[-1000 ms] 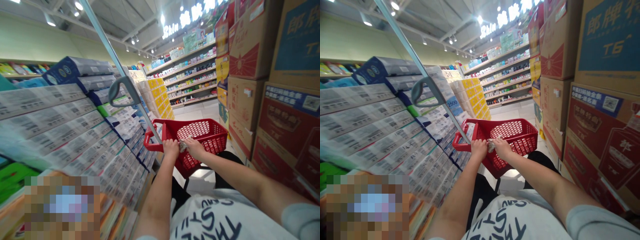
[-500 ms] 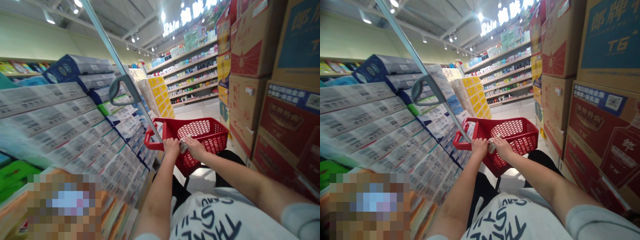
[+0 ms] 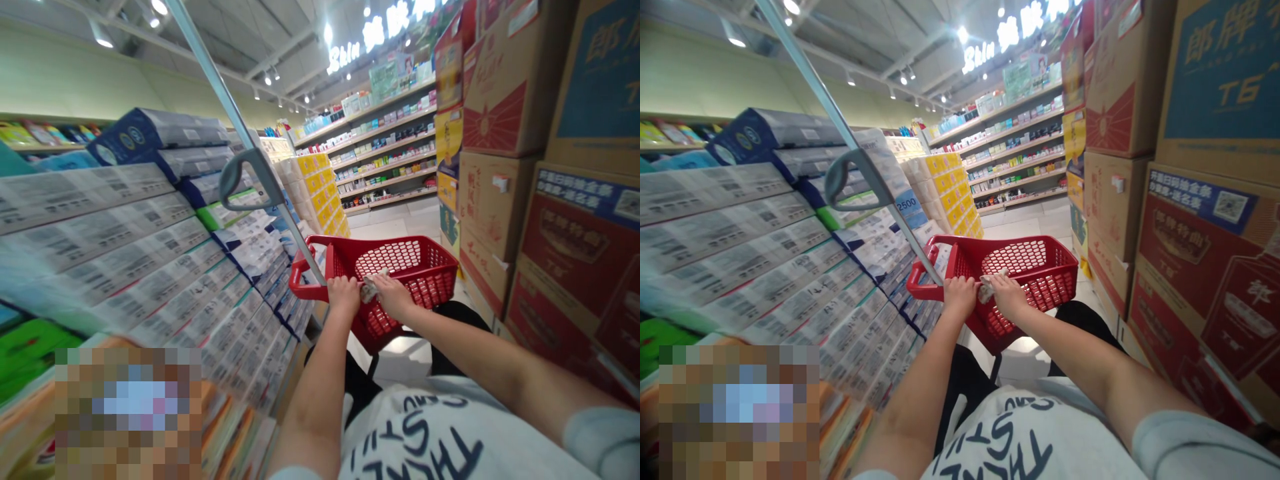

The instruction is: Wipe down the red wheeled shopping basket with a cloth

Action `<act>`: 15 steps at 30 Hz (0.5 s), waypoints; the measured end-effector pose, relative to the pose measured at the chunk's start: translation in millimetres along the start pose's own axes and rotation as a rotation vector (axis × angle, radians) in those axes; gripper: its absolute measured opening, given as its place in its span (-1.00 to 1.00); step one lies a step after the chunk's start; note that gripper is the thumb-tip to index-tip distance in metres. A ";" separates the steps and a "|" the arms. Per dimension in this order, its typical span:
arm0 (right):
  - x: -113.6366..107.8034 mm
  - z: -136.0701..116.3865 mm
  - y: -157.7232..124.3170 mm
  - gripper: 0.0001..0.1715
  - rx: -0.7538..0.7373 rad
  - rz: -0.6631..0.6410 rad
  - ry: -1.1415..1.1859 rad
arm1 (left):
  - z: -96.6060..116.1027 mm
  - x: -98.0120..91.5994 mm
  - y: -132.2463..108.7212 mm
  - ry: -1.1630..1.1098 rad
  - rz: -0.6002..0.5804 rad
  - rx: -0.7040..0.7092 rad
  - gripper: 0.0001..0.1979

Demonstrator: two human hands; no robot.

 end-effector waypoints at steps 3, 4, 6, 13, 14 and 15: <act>2.2 0.0 -2.9 -0.34 -0.011 0.014 -0.020 | 0.0 0.2 -0.2 -0.011 0.016 0.001 -0.58; 2.5 -1.6 -4.0 -0.34 -0.028 0.020 -0.030 | -0.1 0.2 -0.2 -0.012 0.019 0.002 -0.58; 2.4 -6.6 -5.7 -0.33 -0.085 0.034 -0.040 | -0.4 0.4 -0.3 -0.011 0.019 0.002 -0.60; -0.1 -14.1 -9.0 -0.36 -0.283 0.049 -0.067 | -1.0 0.1 -0.3 -0.017 0.007 0.002 -0.62; -0.2 -13.0 -10.2 -0.37 -0.313 0.038 -0.077 | -1.0 0.1 -0.4 -0.015 0.010 0.001 -0.60; 0.0 -12.2 -11.9 -0.37 -0.347 0.027 -0.087 | -1.0 0.1 -0.4 -0.014 0.013 0.001 -0.59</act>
Point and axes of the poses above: each hand's wrist, its own y-axis towards the middle knuckle, its own x-axis out of the palm, z = x × y, the point moved 8 cm from there along y, towards the middle knuckle, and after that the axes turned 2 degrees about z, right-handed, at the moved point
